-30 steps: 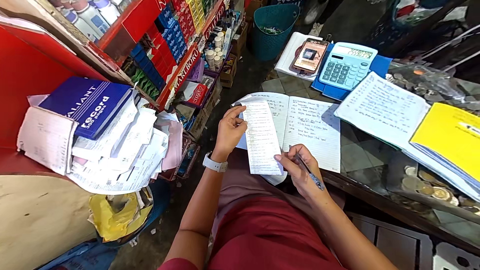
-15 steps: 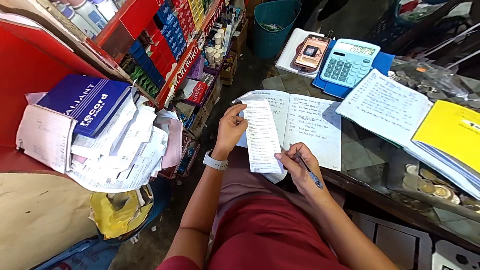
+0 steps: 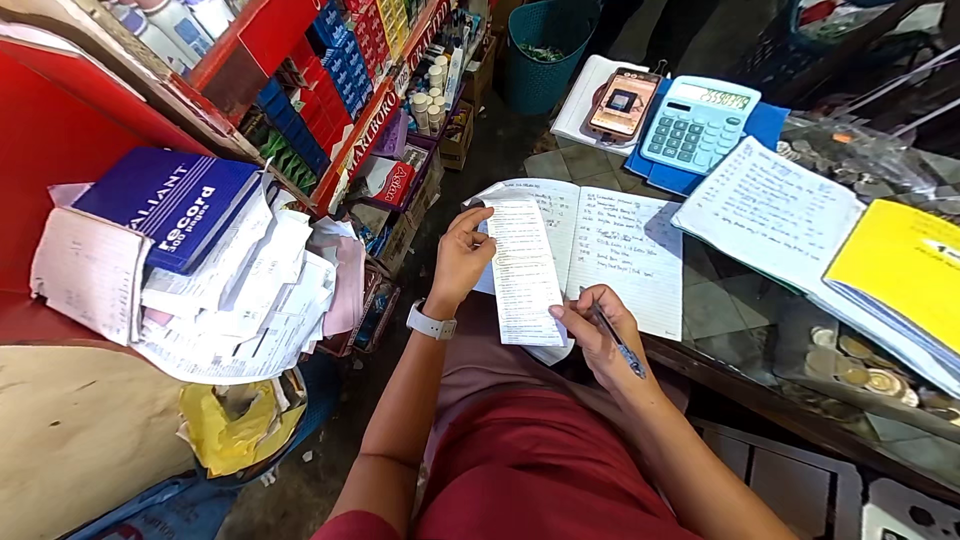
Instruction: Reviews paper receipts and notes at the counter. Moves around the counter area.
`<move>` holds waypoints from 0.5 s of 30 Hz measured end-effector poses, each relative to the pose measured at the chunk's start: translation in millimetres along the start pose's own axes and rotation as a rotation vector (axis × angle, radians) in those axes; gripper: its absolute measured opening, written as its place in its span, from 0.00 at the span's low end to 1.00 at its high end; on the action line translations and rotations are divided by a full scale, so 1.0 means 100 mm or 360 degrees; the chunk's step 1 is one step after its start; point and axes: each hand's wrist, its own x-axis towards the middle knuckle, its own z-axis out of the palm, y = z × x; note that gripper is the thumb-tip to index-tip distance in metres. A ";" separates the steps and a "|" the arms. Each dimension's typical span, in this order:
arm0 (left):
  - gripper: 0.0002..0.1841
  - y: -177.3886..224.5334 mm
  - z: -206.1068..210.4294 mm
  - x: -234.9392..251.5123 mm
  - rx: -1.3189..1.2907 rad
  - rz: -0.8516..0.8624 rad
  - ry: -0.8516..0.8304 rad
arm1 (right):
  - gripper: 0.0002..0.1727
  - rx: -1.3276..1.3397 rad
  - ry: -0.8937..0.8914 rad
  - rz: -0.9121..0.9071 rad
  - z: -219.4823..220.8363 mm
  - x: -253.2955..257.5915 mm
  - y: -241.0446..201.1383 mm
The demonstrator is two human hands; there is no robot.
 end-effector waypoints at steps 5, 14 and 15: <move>0.26 -0.01 0.01 0.06 -0.0092 -0.0001 0.0018 | 0.15 0.0009 -0.0021 0.0005 0.00 0.01 0.01; 0.29 -0.13 0.11 0.06 -0.0090 0.0059 0.0053 | 0.12 -0.0200 -0.0074 -0.0092 -0.08 0.08 0.09; 0.29 -0.09 0.12 0.05 -0.0106 0.0094 0.0039 | 0.12 -0.0205 -0.0097 -0.0100 -0.06 0.13 0.07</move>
